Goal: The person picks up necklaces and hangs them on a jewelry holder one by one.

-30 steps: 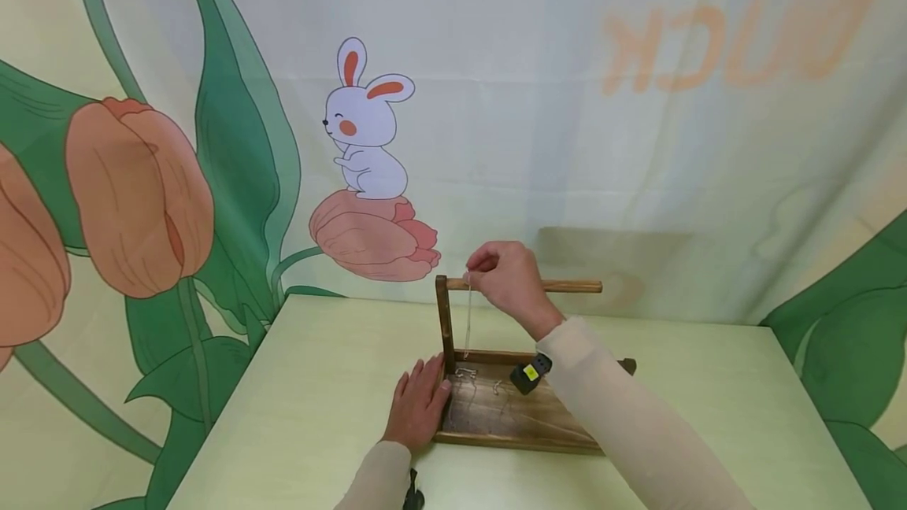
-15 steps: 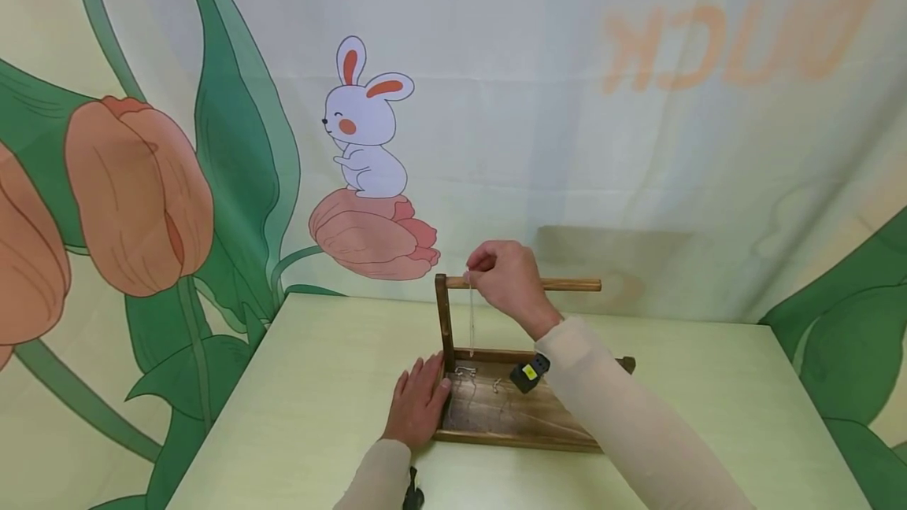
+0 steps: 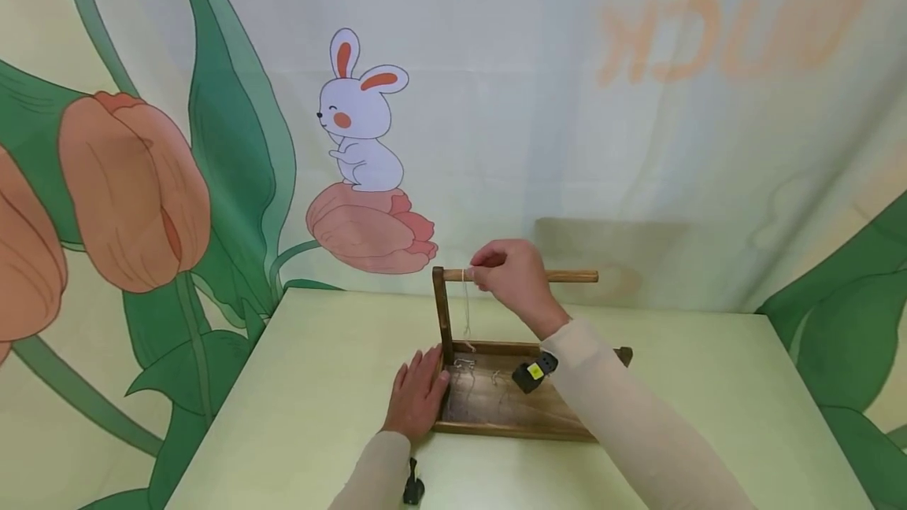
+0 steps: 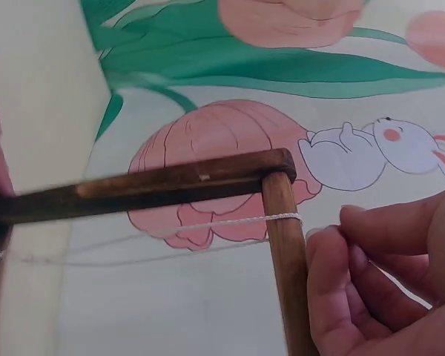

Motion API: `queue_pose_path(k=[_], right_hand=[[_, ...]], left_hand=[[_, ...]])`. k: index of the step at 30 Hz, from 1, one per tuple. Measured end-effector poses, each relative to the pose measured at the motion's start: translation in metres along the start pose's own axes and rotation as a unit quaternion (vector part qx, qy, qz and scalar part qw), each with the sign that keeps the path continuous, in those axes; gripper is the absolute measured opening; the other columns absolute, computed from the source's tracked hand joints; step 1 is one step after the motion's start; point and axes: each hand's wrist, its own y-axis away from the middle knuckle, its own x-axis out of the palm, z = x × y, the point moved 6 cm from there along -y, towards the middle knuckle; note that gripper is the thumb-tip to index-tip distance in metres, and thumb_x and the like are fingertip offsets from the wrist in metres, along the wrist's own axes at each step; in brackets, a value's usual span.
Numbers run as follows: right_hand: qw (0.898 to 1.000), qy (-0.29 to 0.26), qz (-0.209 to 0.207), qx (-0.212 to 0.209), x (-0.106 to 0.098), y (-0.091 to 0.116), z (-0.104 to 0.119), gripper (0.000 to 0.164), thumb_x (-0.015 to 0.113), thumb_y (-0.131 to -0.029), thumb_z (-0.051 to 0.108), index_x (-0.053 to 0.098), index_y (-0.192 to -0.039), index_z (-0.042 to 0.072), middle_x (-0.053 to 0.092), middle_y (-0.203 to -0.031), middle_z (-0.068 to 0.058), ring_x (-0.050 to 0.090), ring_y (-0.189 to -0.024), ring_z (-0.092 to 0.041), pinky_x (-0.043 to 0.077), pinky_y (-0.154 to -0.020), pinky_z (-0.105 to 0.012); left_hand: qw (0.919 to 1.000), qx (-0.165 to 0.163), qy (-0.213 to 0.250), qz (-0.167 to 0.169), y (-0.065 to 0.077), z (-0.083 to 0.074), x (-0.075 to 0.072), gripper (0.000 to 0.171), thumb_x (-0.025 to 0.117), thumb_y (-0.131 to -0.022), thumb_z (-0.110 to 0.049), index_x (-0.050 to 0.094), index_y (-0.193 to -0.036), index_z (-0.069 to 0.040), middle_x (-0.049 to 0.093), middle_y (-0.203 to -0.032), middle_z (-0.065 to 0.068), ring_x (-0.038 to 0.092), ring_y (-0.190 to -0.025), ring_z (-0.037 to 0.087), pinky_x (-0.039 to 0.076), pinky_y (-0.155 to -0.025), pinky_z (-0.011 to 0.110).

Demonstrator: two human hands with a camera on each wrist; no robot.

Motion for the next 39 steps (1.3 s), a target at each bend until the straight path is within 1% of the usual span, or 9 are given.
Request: queue_pose_path(k=[3, 6, 12, 14, 18, 24, 27, 33, 39], right_hand=[[0.996, -0.089, 0.011, 0.025, -0.002, 0.006, -0.008, 0.009, 0.077, -0.094, 0.01, 0.078, -0.099, 0.002, 0.077, -0.095, -0.013, 0.076, -0.085, -0.028, 0.066, -0.079, -0.035], [0.986, -0.158, 0.017, 0.049, -0.003, 0.015, -0.016, 0.013, 0.076, -0.094, 0.009, 0.077, -0.103, -0.002, 0.077, -0.097, -0.011, 0.077, -0.087, -0.026, 0.066, -0.081, -0.034], [0.971, -0.225, 0.017, 0.077, -0.004, 0.035, -0.032, 0.015, 0.075, -0.094, 0.005, 0.075, -0.106, -0.005, 0.077, -0.093, -0.008, 0.076, -0.082, -0.019, 0.066, -0.081, -0.032], [0.968, -0.234, 0.015, 0.091, -0.004, 0.043, -0.04, 0.015, 0.075, -0.095, 0.005, 0.075, -0.106, -0.005, 0.077, -0.092, -0.007, 0.077, -0.082, -0.019, 0.066, -0.08, -0.031], [0.961, -0.246, 0.011, 0.123, 0.002, 0.061, -0.061, 0.014, 0.074, -0.095, 0.004, 0.076, -0.105, -0.004, 0.078, -0.091, -0.007, 0.077, -0.082, -0.018, 0.066, -0.08, -0.031], [0.946, -0.275, 0.012, 0.171, 0.024, 0.09, -0.105, 0.012, 0.074, -0.093, 0.002, 0.076, -0.104, -0.005, 0.077, -0.087, -0.005, 0.074, -0.078, -0.015, 0.065, -0.075, -0.03], [0.94, -0.283, 0.01, 0.188, 0.034, 0.099, -0.127, 0.012, 0.074, -0.093, 0.0, 0.076, -0.103, -0.006, 0.078, -0.085, -0.005, 0.075, -0.076, -0.014, 0.065, -0.073, -0.029], [0.934, -0.286, -0.011, 0.213, 0.04, 0.108, -0.161, 0.022, 0.071, -0.094, -0.001, 0.071, -0.113, -0.014, 0.079, -0.09, -0.009, 0.075, -0.078, -0.015, 0.065, -0.076, -0.03], [0.931, -0.275, -0.031, 0.24, 0.036, 0.103, -0.192, 0.019, 0.07, -0.095, -0.001, 0.072, -0.111, -0.01, 0.078, -0.09, -0.008, 0.074, -0.077, -0.013, 0.063, -0.072, -0.025]], left_hand=[[1.0, -0.002, 0.0, 0.0, -0.002, 0.001, 0.001, 0.057, 0.041, -0.112, -0.04, 0.032, -0.165, -0.019, 0.039, -0.169, 0.007, 0.025, -0.162, 0.035, 0.012, -0.132, 0.059], [1.0, -0.003, 0.004, 0.001, -0.002, 0.002, 0.002, 0.057, 0.041, -0.112, -0.04, 0.032, -0.165, -0.02, 0.039, -0.169, 0.007, 0.025, -0.162, 0.034, 0.012, -0.132, 0.058], [0.9999, 0.004, 0.011, -0.003, -0.003, 0.001, 0.001, 0.057, 0.04, -0.112, -0.04, 0.033, -0.165, -0.02, 0.039, -0.169, 0.009, 0.025, -0.161, 0.036, 0.012, -0.131, 0.059], [0.9999, 0.007, 0.014, -0.004, -0.003, 0.0, 0.001, 0.056, 0.041, -0.112, -0.039, 0.033, -0.164, -0.018, 0.04, -0.168, 0.01, 0.025, -0.161, 0.037, 0.011, -0.131, 0.061], [0.9999, 0.002, 0.011, -0.004, -0.003, 0.0, 0.0, 0.056, 0.041, -0.113, -0.038, 0.033, -0.165, -0.019, 0.039, -0.169, 0.009, 0.025, -0.161, 0.036, 0.011, -0.131, 0.059], [0.9999, 0.0, 0.012, -0.003, -0.003, -0.001, 0.001, 0.056, 0.041, -0.112, -0.038, 0.033, -0.165, -0.019, 0.039, -0.168, 0.009, 0.025, -0.161, 0.037, 0.011, -0.132, 0.059], [0.9999, -0.003, 0.012, -0.003, -0.004, 0.0, 0.003, 0.057, 0.041, -0.112, -0.04, 0.032, -0.165, -0.019, 0.039, -0.169, 0.009, 0.025, -0.161, 0.036, 0.01, -0.132, 0.058], [0.9999, 0.0, 0.014, -0.006, -0.004, 0.001, 0.004, 0.056, 0.041, -0.112, -0.039, 0.033, -0.164, -0.02, 0.04, -0.168, 0.009, 0.026, -0.161, 0.036, 0.011, -0.132, 0.059], [0.9999, -0.005, 0.012, -0.001, -0.003, 0.0, 0.002, 0.056, 0.041, -0.112, -0.039, 0.033, -0.165, -0.02, 0.039, -0.169, 0.009, 0.025, -0.161, 0.036, 0.011, -0.132, 0.059]])
